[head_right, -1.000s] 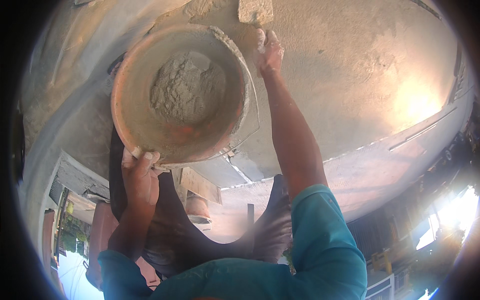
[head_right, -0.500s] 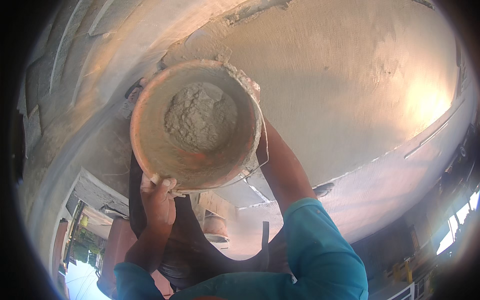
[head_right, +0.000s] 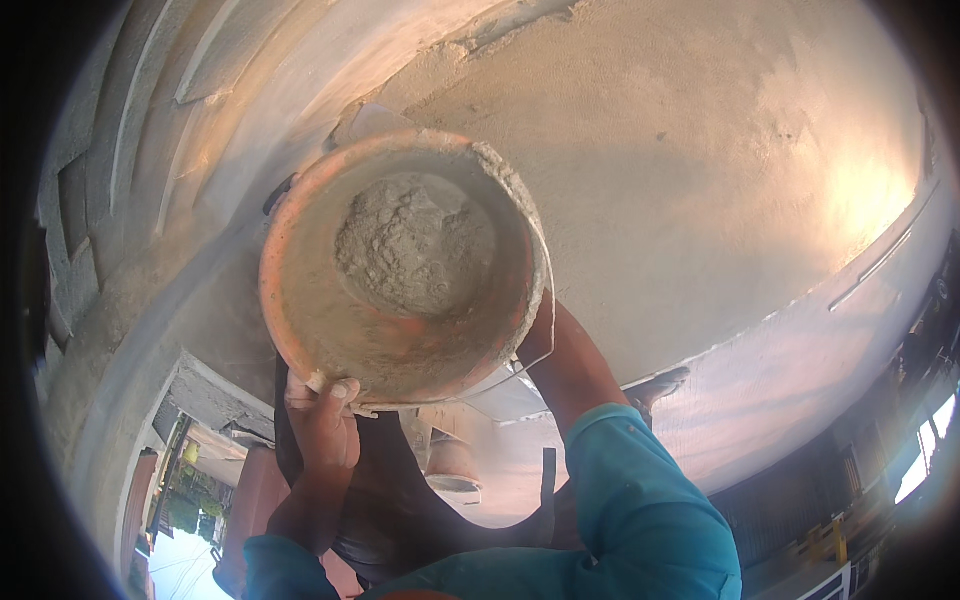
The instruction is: The person scoops wet cement from a bucket using a trowel and applies it to a concrete floor surface, smoothing it in sections. The person moves around the area while repeatedly transferring and spreading the cement.
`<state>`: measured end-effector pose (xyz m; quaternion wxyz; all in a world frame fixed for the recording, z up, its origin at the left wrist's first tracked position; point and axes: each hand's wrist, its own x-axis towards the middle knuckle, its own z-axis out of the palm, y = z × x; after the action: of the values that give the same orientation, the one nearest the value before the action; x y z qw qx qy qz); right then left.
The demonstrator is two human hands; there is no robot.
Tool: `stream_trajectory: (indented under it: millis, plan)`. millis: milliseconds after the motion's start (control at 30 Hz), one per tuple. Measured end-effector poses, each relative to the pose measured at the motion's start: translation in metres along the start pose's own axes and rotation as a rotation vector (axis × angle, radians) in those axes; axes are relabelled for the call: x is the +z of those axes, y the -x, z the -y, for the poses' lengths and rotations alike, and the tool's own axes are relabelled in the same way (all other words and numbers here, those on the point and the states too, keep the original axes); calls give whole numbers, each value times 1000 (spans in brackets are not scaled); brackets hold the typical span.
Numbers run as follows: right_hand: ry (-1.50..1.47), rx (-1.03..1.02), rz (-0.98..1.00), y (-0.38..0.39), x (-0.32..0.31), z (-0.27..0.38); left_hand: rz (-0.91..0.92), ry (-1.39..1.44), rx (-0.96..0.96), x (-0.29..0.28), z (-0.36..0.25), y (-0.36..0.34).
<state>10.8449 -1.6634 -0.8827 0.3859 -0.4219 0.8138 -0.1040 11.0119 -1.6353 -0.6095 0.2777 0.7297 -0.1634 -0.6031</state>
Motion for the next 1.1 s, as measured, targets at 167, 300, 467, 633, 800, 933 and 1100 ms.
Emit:
stream_trajectory:
  millis: [167,300,467,633,800,933,1100]
  plan:
    - [31,21,-76,-23,-44,-15,1,-35,54,7,4,-9]
    - [106,86,-145,-65,-105,-47,46,23,23,14,7,-23]
    - [213,-269,-140,-1,-224,-60,55,16,59,25,23,-44]
    - [661,-717,53,66,-283,5,93,-82,129,50,25,-49]
    - [878,-482,266,68,-244,17,87,-304,276,66,26,-42]
    - [662,-472,204,78,-255,0,87,-382,440,70,33,-41]
    - [566,-362,244,64,-238,-25,140,-385,690,72,42,-43]
